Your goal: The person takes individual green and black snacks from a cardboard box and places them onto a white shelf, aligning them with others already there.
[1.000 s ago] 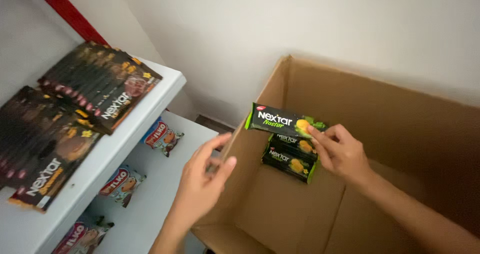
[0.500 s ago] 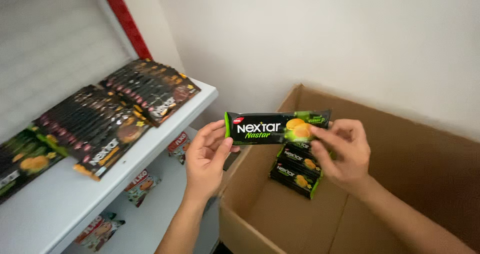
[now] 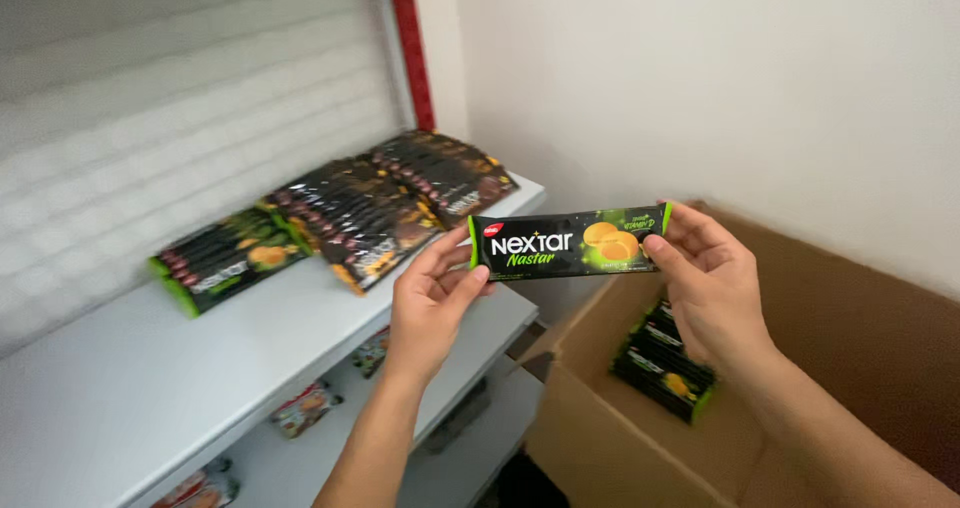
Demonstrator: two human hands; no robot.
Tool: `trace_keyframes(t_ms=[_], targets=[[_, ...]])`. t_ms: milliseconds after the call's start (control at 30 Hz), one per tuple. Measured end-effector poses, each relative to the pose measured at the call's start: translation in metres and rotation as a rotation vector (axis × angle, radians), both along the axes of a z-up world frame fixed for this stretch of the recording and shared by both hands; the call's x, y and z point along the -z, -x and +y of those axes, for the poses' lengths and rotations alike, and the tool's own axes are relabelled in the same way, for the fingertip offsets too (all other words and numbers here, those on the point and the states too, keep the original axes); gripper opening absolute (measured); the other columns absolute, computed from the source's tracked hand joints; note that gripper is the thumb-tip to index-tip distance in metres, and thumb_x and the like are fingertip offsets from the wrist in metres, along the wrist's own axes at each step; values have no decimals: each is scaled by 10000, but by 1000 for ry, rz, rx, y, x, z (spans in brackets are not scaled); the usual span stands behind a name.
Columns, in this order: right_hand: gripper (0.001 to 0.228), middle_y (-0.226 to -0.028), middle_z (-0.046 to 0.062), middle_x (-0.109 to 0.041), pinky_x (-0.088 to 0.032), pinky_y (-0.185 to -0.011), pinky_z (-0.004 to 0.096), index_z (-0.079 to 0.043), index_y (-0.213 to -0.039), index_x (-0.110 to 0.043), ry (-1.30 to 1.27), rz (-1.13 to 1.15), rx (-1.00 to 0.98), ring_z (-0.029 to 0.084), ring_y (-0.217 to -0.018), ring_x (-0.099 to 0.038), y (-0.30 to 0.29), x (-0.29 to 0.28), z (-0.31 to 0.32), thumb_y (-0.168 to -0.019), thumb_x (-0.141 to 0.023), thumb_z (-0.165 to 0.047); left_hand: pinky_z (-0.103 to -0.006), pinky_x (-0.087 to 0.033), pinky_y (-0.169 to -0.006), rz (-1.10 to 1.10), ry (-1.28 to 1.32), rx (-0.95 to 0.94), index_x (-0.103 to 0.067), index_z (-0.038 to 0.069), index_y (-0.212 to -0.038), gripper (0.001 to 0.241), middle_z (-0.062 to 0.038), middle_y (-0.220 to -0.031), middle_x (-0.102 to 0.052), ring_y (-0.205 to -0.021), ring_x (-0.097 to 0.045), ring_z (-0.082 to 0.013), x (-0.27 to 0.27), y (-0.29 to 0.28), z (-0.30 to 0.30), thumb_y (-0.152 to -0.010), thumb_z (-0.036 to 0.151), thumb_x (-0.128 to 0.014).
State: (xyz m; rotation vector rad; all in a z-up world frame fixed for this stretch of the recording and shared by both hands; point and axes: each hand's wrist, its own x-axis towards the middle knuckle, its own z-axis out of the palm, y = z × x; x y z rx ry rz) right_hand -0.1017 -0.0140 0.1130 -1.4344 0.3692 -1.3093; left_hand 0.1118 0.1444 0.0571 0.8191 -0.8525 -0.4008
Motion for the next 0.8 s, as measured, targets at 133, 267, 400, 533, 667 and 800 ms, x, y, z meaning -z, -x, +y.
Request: trace_keyframes(t_ms=[133, 267, 400, 533, 667, 800], targets=[[344, -1008, 122, -720, -600, -885, 322, 33, -1244, -684, 17, -24, -85, 163, -915, -718, -38, 6, 14, -905, -739, 35, -317, -674, -748, -26, -29, -78, -585, -49, -1376, 527, -203, -1169, -727, -883, -750, -186, 9, -39, 32, -869, -62, -729], [311, -1015, 220, -712, -588, -951, 410, 105, -1117, -670, 324, -13, -177, 290, -1003, -725, -69, -8, 38, -825, -758, 163, -371, -624, -891, -183, 88, -281, -710, -39, -1147, 322, -176, -1082, -764, -1024, -736, -248, 5, -68, 73, -837, -105, -769], [247, -1045, 230, -740, -574, -958, 499, 62, -895, -720, 979, 0, -155, 458, -1107, -720, -92, -27, 74, -719, -778, 225, -540, -561, -1005, -461, 222, -511, -750, -14, -899, 202, -213, -1051, -782, -1212, -667, -422, -11, -75, 130, -906, -184, -641], [228, -1029, 237, -757, -602, -913, 519, 49, -892, -744, 1085, -72, -224, 460, -1073, -732, -125, -6, 90, -724, -741, 202, -569, -553, -1007, -561, 258, -651, -737, -2, -852, 223, -201, -1047, -787, -1230, -643, -458, -2, -91, 168, -887, -203, -649], [312, -1013, 256, -739, -606, -830, 481, 109, -1105, -673, 905, -54, -272, 411, -965, -750, -163, 20, 85, -804, -752, 134, -460, -605, -901, -497, 92, -712, -772, 5, -999, 182, -164, -982, -806, -1054, -740, -343, 20, -119, 200, -854, -103, -753], [437, -886, 177, -695, -597, -752, 405, 103, -1270, -632, 731, 84, -399, 249, -766, -702, -209, 22, 103, -855, -768, 98, -386, -617, -822, -328, -120, -733, -763, -6, -1127, 300, -171, -921, -800, -893, -765, -220, 36, -148, 221, -832, -7, -821]])
